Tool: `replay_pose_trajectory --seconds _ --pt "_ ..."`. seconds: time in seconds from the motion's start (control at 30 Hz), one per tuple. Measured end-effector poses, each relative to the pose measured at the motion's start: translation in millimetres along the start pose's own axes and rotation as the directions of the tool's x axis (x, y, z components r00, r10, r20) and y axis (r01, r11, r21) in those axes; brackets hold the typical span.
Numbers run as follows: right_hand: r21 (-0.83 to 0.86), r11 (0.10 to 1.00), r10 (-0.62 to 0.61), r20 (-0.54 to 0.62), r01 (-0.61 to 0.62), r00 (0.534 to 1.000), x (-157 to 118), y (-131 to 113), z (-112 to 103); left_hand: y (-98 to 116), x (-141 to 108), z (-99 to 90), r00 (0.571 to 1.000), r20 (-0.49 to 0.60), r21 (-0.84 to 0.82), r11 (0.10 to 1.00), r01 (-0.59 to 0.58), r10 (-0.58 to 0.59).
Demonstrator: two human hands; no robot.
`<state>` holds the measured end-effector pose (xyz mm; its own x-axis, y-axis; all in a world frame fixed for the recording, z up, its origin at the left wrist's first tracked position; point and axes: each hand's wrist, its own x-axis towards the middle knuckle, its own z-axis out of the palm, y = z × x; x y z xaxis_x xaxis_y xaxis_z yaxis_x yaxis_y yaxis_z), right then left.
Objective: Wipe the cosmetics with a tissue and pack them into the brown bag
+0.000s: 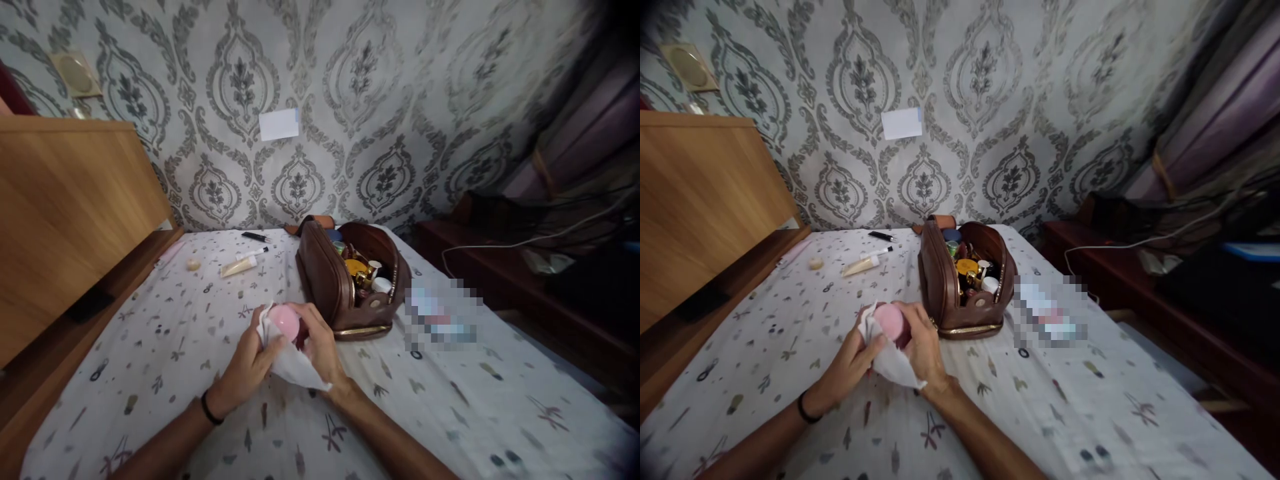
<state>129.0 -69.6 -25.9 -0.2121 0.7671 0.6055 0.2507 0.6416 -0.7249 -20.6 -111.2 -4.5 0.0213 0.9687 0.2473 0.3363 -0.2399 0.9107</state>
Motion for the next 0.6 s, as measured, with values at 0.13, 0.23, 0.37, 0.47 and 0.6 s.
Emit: replay_pose_trajectory --seconds 0.13,0.23,0.37,0.47,0.6 --pt "-0.131 0.991 -0.005 0.071 0.014 0.997 -9.8 5.1 4.8 -7.7 -5.5 2.6 0.978 0.079 0.274 0.939 -0.209 0.195" --pt "-0.173 0.985 -0.009 0.098 0.026 0.995 -16.1 10.8 7.8 -9.6 -4.2 4.7 0.962 0.127 0.442 0.854 -0.275 0.244" --pt "-0.175 0.984 -0.02 0.145 0.046 0.989 -16.8 12.2 7.8 -1.1 2.3 1.9 0.968 0.154 0.491 0.835 -0.249 0.198" --pt "-0.063 0.996 -0.054 0.204 0.068 0.977 -12.6 6.2 7.0 7.4 11.7 -5.9 0.981 0.135 0.357 0.916 -0.181 0.141" --pt "0.175 0.984 -0.068 0.218 0.029 0.973 -4.9 -1.9 6.7 5.7 20.6 -16.5 0.991 0.118 -0.01 0.998 0.059 -0.057"
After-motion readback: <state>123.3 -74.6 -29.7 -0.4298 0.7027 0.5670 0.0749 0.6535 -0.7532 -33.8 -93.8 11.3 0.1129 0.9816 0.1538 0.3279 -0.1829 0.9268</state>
